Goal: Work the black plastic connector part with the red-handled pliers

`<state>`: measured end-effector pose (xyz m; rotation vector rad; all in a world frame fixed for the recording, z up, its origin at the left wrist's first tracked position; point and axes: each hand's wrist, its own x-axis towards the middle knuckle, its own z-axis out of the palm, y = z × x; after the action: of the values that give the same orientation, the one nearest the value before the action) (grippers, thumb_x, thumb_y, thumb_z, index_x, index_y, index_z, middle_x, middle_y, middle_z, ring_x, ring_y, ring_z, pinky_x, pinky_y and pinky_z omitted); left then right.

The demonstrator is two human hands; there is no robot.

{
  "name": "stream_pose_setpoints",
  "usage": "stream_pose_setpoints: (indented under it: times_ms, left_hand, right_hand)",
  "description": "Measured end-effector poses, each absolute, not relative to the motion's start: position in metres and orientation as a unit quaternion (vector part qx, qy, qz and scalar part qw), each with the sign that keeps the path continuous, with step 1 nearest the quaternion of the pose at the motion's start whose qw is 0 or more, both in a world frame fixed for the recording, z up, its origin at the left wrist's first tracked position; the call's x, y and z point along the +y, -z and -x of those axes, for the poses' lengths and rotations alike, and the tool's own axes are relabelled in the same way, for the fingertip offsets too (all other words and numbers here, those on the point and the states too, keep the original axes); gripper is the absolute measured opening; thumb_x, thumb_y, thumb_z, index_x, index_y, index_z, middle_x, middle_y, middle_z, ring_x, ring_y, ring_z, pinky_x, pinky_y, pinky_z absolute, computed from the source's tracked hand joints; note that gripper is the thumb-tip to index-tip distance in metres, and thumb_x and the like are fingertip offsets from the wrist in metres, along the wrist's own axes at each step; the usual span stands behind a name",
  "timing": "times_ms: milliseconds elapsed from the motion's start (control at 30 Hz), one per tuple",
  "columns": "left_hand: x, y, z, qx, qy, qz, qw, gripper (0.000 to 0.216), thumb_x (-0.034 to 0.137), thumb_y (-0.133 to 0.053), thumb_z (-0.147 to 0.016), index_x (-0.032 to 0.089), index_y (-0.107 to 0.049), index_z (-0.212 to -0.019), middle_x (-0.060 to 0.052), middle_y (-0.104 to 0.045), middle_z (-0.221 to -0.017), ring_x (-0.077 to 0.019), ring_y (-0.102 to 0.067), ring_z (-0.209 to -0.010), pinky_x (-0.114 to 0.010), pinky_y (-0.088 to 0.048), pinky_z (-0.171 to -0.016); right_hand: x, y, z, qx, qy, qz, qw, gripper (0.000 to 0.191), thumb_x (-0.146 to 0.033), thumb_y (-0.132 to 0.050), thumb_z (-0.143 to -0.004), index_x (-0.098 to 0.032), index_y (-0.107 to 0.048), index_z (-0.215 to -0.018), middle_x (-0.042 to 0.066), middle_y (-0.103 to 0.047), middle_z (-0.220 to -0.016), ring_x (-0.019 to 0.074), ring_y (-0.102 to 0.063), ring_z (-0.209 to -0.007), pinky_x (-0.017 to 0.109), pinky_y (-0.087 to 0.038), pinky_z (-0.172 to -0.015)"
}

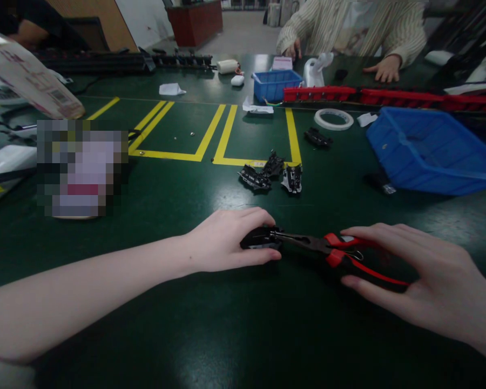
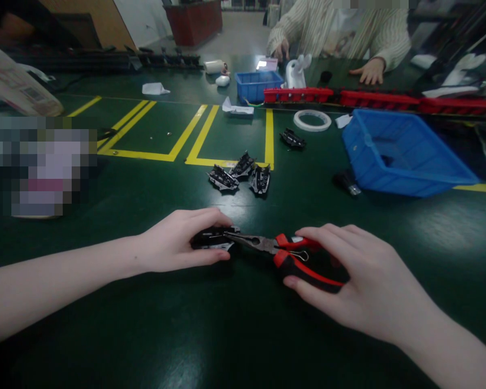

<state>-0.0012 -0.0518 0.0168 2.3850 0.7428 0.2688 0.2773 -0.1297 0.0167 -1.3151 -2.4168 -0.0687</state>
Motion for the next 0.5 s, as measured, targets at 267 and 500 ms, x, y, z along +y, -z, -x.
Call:
stream_pose_setpoints:
  times_ms: [267,500]
  left_hand:
    - [-0.0493,-0.0126,0.0018,0.262,-0.084,-0.921,0.276,0.039,0.045,-0.055,-0.088,0.015,-0.053,-0.112,-0.004,-0.066,-0.095,-0.0169,-0.063,-0.078,-0.023,-0.042,-0.062]
    - [-0.046,-0.0143,0.001,0.261,-0.08,-0.919,0.285,0.037,0.044,-0.058,-0.087,0.016,-0.056,-0.111,-0.003,-0.066,-0.091,-0.0158,-0.062,-0.074,-0.022,-0.04,-0.058]
  right_hand:
    - [-0.1295,-0.0175,-0.2775,-0.878,0.138,0.418,0.189,0.043,-0.042,-0.063,-0.074,-0.019,-0.056,-0.109,0.011,-0.068,-0.087,0.0244,-0.062,-0.066,0.04,-0.049,-0.057]
    - [-0.1216,-0.0133,-0.2777,-0.881,0.186,0.399,0.174,0.042,-0.043,-0.063,-0.073,-0.019,-0.052,-0.106,0.011,-0.066,-0.083,0.0277,-0.062,-0.071,0.054,-0.046,-0.078]
